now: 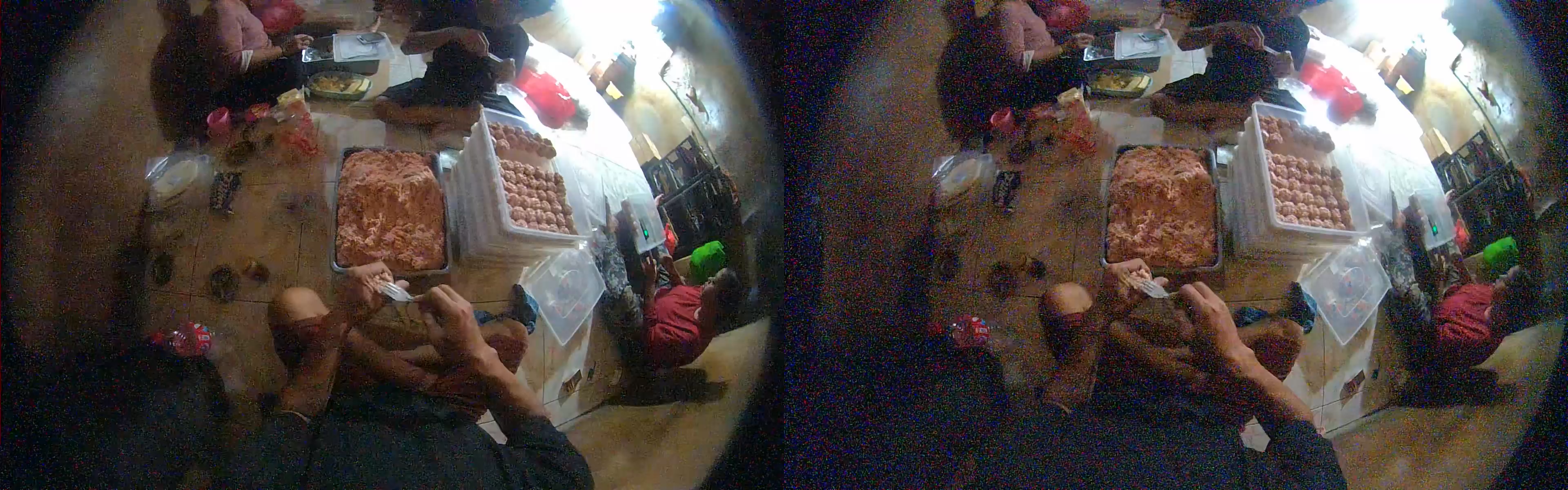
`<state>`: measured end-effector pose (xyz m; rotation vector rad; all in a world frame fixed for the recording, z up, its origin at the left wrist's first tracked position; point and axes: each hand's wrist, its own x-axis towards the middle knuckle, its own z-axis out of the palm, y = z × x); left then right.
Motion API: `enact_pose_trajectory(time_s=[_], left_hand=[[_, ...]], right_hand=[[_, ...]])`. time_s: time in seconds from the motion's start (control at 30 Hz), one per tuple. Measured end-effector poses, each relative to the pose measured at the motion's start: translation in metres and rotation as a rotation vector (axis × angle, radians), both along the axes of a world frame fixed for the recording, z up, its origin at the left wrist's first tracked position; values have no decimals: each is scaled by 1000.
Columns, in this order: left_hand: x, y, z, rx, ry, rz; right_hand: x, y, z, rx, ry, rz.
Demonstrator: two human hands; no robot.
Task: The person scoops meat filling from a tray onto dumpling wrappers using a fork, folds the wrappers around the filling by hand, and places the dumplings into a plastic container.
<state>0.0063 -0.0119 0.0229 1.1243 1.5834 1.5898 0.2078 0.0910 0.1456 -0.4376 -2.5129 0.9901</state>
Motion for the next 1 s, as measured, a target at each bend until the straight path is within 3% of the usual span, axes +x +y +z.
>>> enact_pose_trajectory(time_s=[0.07, 0.17, 0.2, 0.3, 0.33, 0.4, 0.47, 0.57, 0.6, 0.7, 0.73, 0.8, 0.83, 0.9, 1.0], left_hand=[[-12, 10, -17, -61, -144, -20], [-23, 10, -21, 337, 44, -280], [-14, -2, -14, 207, -160, -219], [-22, 11, -8, -536, -350, -243], [-27, 10, -9, -436, -599, -359], [-24, 7, -16, -335, -849, -474], [2, 11, 6, -99, -352, -161], [17, -4, 54, -21, -95, 13], [9, -6, 44, 15, -264, -105], [-40, 18, -31, -182, -176, -634], [-35, 20, -44, -141, -61, -484], [-17, 18, -23, -90, 63, -324], [5, 4, 25, 105, 100, -107], [12, -5, 54, 298, 142, 113], [1, -8, 46, 6, 296, -75]], right_hand=[[6, 6, 11, -9, 40, -66], [8, 1, 21, -206, 26, -217], [6, -1, 17, -155, 63, -151], [3, -3, -6, -105, 56, -25], [4, -4, 2, -135, 52, -64], [2, -6, 8, -105, 119, -150], [-2, -6, 4, -114, 96, -109], [-1, -11, 4, -86, 56, -100], [1, -13, 8, -108, 104, -153], [0, -12, -4, -130, 94, -173], [1, -12, -10, -127, 40, -139], [5, -13, 15, -184, 35, -206], [7, -14, 24, -251, 22, -277], [4, -13, 25, -222, 50, -248], [3, -12, -1, -121, 69, -134]])
